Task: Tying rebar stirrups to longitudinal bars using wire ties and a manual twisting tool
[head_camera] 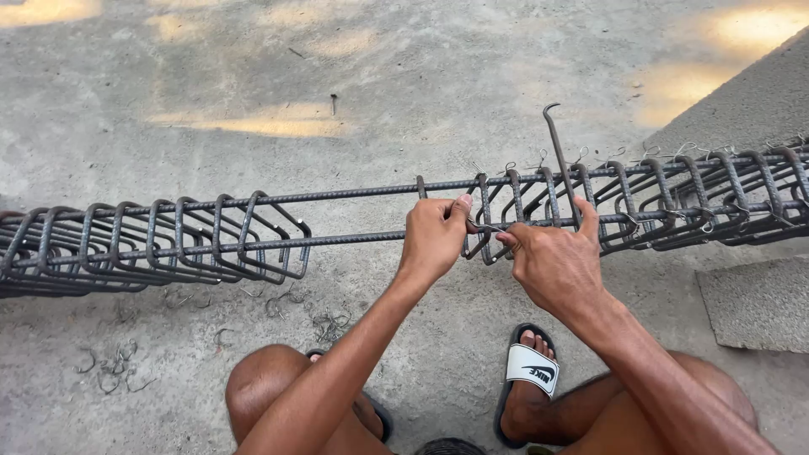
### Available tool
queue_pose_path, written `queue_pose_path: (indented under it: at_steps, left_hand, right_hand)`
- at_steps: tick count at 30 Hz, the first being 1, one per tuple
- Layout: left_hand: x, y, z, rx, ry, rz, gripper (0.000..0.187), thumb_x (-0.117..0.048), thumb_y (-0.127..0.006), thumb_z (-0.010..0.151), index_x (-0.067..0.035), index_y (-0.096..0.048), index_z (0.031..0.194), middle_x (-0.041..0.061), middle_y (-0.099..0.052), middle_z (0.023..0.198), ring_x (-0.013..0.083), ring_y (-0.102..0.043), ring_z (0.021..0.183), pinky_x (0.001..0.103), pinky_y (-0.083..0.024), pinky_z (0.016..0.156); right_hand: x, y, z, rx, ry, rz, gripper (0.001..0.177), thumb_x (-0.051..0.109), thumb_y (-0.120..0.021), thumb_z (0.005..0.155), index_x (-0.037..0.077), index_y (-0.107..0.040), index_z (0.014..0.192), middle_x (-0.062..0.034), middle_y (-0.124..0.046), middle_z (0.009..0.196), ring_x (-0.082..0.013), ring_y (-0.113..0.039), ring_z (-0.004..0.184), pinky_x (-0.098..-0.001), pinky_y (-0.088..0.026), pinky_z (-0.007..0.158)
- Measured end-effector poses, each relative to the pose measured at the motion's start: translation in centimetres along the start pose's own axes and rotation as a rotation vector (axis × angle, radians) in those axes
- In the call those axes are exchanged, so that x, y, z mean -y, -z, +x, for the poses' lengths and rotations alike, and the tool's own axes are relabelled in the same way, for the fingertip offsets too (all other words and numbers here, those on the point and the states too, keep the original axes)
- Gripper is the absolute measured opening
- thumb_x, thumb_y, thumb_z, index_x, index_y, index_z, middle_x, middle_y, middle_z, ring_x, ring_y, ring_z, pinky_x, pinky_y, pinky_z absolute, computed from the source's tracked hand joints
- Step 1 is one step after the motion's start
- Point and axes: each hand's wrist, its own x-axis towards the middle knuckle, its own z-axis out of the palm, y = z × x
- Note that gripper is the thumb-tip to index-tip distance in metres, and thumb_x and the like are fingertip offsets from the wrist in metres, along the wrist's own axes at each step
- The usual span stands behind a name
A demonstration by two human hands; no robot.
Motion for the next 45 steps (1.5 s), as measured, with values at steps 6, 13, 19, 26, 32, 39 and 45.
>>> queue_pose_path:
  at_steps: [6,13,19,26,32,39,45]
  left_hand:
    - [2.7,-1.5,1.0,-0.066,0.033,-0.074,0.043,-0.027,-0.054,0.099,-0.016,-0.078,0.064,0.013,-0.068,0.06,0.0311,-0.069,0.069,0.038,-0.054,0.076]
    - [3.1,-0.8,1.6,-0.088,0.012,-0.095,0.043,-0.025,-0.054,0.099,-0.015,-0.077,0.063,0.013,-0.068,0.06,0.0292,-0.069,0.069,0.039,-0.054,0.074]
    - [3.3,1.5,3.0,-0.078,-0.027,0.101,0.04,-0.03,-0.059,0.095,-0.014,-0.074,0.062,0.015,-0.065,0.057,0.0381,-0.068,0.067,0.043,-0.052,0.068]
    - [-0.5,2.8,1.8,0.058,-0.07,0.08,0.044,-0.049,-0.052,0.099,-0.006,-0.061,0.101,0.02,-0.065,0.081,0.0316,-0.067,0.08,0.047,-0.053,0.079]
    - [-1.9,4.5,2.7,-0.116,-0.394,0.348,0.057,-0.033,-0.053,0.105,0.007,-0.043,0.143,0.032,-0.057,0.119,0.0475,-0.064,0.107,0.063,-0.044,0.099]
    - [-2.7,2.8,1.4,0.555,-0.228,0.133,0.046,-0.044,-0.059,0.1,-0.004,-0.071,0.118,0.014,-0.075,0.087,0.0252,-0.071,0.079,0.041,-0.058,0.08]
    - [-2.6,2.3,1.5,0.573,-0.31,0.327,0.026,-0.026,-0.057,0.099,-0.011,-0.077,0.094,0.014,-0.078,0.087,0.0354,-0.075,0.087,0.046,-0.057,0.085]
  right_hand:
    - [0.7,0.4,-0.1,-0.028,0.016,-0.019,0.039,0.044,-0.044,0.107,0.022,-0.07,0.089,-0.0022,-0.075,0.07,-0.0202,-0.078,0.072,-0.0572,-0.017,0.124]
    - [1.3,1.8,0.4,-0.008,0.03,-0.02,0.043,0.043,-0.043,0.11,0.02,-0.074,0.091,-0.0013,-0.076,0.068,-0.0183,-0.079,0.073,-0.0579,-0.016,0.125]
    - [-0.6,1.4,0.2,0.031,0.104,0.099,0.03,0.038,-0.05,0.107,0.021,-0.073,0.112,-0.0029,-0.079,0.09,-0.0208,-0.077,0.094,-0.0626,-0.018,0.123]
    - [-2.4,0.3,-0.1,-0.022,0.059,0.149,0.019,0.038,-0.062,0.1,0.026,-0.077,0.103,0.0029,-0.075,0.086,-0.0171,-0.075,0.09,-0.0546,-0.032,0.119]
    - [-3.5,0.1,-1.7,0.0,0.007,0.146,0.014,0.035,-0.069,0.093,0.028,-0.08,0.099,0.005,-0.077,0.078,-0.0149,-0.076,0.083,-0.0453,-0.04,0.112]
    - [-3.8,0.5,-2.6,-0.088,0.039,0.262,0.011,0.03,-0.074,0.09,0.026,-0.081,0.098,0.0033,-0.079,0.079,-0.0185,-0.077,0.084,-0.0446,-0.042,0.11]
    - [-3.9,1.4,-2.4,-0.15,-0.016,0.217,0.01,0.034,-0.075,0.092,0.03,-0.079,0.1,0.009,-0.077,0.077,-0.0114,-0.076,0.081,-0.0444,-0.038,0.113]
